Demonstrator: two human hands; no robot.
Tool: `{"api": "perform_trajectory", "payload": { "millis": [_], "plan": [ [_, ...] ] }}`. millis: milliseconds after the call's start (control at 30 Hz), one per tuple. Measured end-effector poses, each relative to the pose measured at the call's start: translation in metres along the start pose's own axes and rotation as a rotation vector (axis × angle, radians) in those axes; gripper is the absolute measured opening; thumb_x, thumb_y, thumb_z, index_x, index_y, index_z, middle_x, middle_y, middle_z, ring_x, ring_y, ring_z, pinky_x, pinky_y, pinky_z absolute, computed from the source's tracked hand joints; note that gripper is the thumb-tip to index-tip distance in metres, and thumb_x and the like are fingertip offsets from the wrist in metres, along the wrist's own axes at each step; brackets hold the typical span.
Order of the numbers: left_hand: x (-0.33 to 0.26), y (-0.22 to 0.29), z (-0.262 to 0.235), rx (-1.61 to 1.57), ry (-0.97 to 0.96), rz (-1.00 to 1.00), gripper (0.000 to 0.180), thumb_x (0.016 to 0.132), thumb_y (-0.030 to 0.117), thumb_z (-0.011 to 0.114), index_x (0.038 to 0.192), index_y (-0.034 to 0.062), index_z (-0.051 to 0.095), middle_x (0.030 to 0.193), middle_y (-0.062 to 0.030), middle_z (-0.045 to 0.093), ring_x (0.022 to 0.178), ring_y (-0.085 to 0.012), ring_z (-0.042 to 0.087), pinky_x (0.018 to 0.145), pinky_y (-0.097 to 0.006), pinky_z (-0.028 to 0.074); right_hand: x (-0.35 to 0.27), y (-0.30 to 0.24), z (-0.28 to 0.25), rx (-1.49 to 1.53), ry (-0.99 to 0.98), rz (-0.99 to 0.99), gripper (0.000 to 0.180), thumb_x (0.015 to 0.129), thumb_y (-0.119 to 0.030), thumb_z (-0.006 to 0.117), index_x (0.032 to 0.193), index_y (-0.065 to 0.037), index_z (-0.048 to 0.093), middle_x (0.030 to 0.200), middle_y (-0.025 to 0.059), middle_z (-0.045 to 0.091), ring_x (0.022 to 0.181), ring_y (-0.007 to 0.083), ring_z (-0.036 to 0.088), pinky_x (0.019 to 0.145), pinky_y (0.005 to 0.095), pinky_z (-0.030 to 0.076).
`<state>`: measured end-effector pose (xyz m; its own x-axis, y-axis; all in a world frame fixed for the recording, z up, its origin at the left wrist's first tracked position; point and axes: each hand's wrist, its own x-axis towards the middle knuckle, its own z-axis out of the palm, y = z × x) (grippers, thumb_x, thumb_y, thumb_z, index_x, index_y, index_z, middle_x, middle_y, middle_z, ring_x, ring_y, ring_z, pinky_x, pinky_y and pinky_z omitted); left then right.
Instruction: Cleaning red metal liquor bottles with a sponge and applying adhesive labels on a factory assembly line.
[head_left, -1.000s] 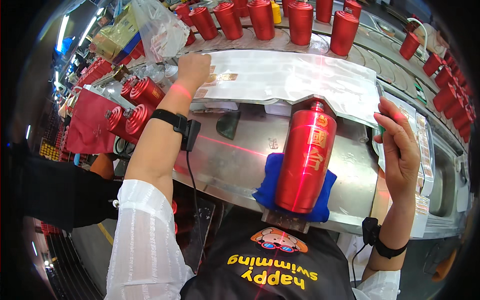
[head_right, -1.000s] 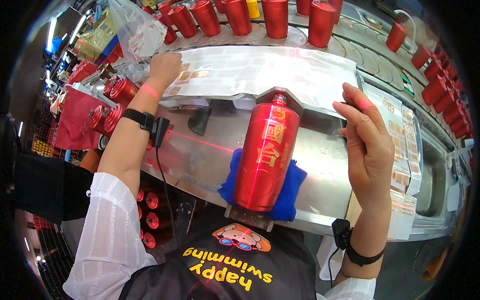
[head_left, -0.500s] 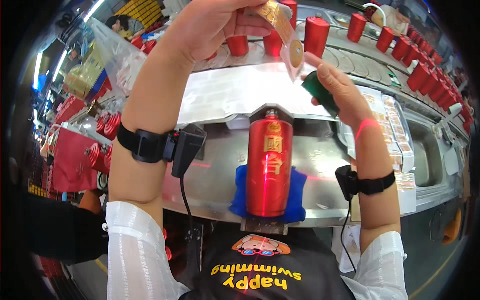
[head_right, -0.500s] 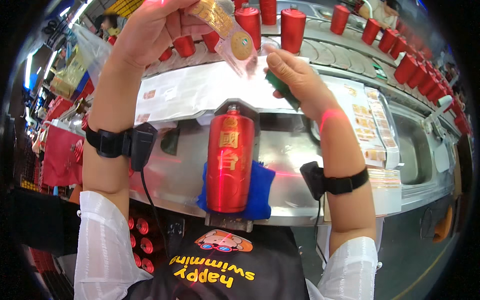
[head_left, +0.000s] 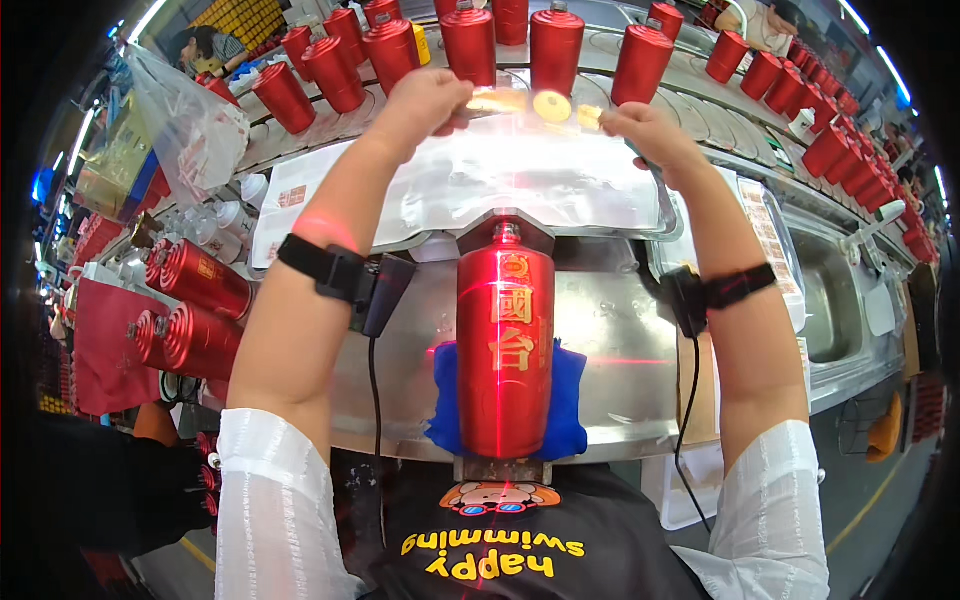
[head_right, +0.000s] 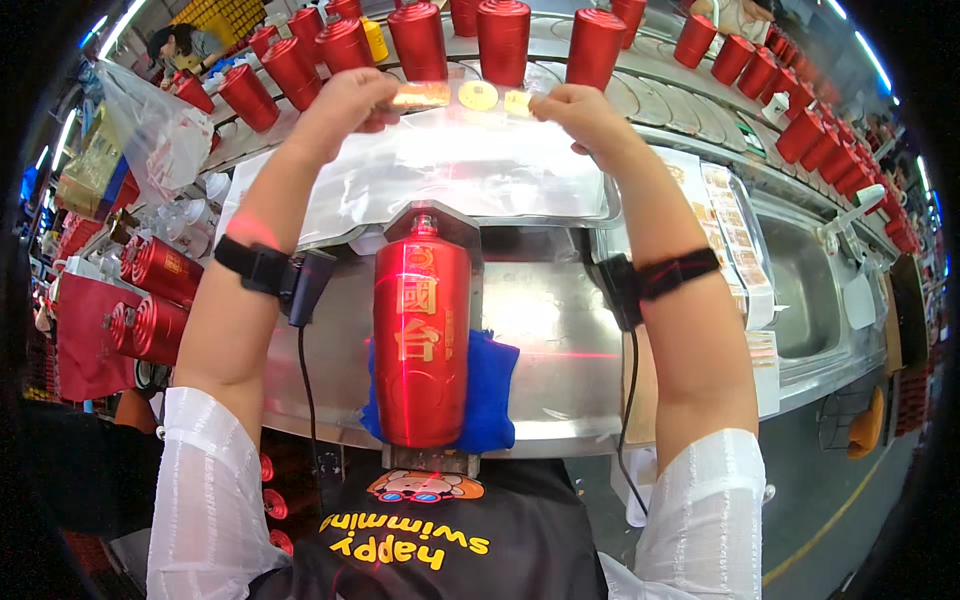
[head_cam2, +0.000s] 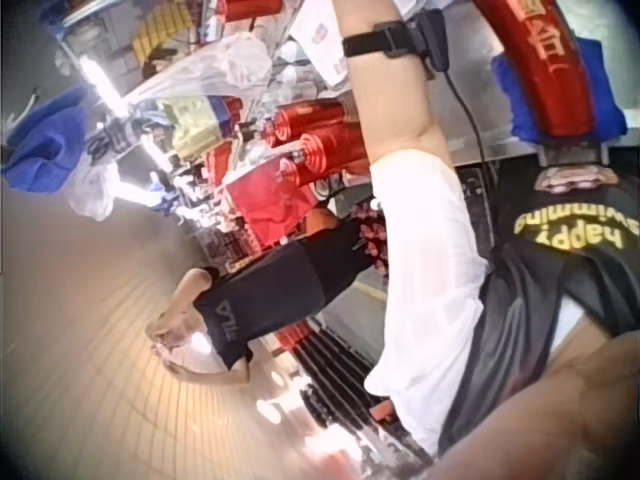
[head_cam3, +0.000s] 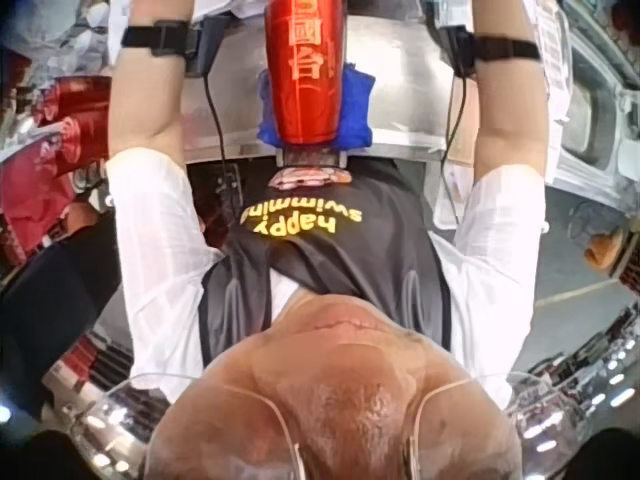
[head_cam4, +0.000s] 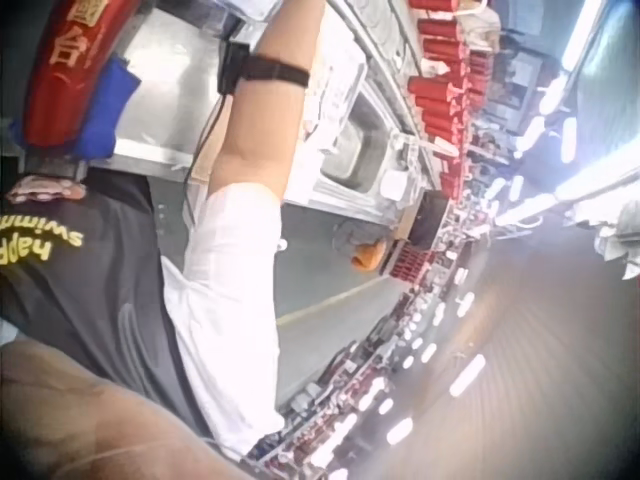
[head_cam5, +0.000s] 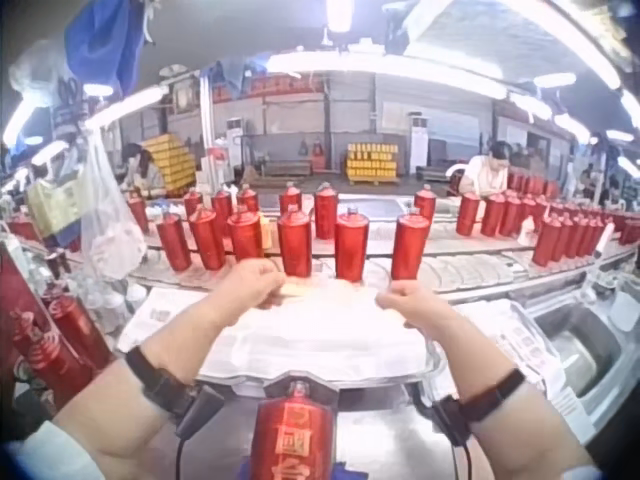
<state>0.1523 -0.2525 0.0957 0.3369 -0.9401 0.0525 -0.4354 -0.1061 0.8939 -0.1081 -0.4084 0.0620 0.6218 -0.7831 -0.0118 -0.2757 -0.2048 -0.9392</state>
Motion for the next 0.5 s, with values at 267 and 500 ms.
{"api": "perform_trajectory", "payload": {
  "millis": [267, 500],
  "plan": [
    [-0.023, -0.023, -0.002, 0.182, 0.064, -0.035, 0.029, 0.084, 0.028, 0.060, 0.087, -0.0003, 0.064, 0.077, -0.0071, 0.064, 0.070, -0.0150, 0.064, 0.061, -0.030, 0.048, 0.026, 0.048, 0.028, -1.236, 0.191, 0.020, 0.030, 0.086, -0.034, 0.059, 0.106, -0.015, 0.071, 0.125, 0.0117, 0.052, 0.123, 0.0346, 0.045, 0.093, 0.0562, 0.045],
    [-0.041, -0.008, 0.007, 0.307, -0.011, 0.593, 0.044, 0.085, 0.021, 0.063, 0.126, 0.0067, 0.055, 0.118, -0.0094, 0.059, 0.111, -0.0215, 0.056, 0.093, -0.032, 0.045, -0.022, -0.046, 0.036, -1.122, 0.049, -0.592, 0.023, 0.086, -0.029, 0.064, 0.093, -0.008, 0.071, 0.113, 0.0125, 0.054, 0.107, 0.0338, 0.054, 0.084, 0.0456, 0.049]
  ]
}}
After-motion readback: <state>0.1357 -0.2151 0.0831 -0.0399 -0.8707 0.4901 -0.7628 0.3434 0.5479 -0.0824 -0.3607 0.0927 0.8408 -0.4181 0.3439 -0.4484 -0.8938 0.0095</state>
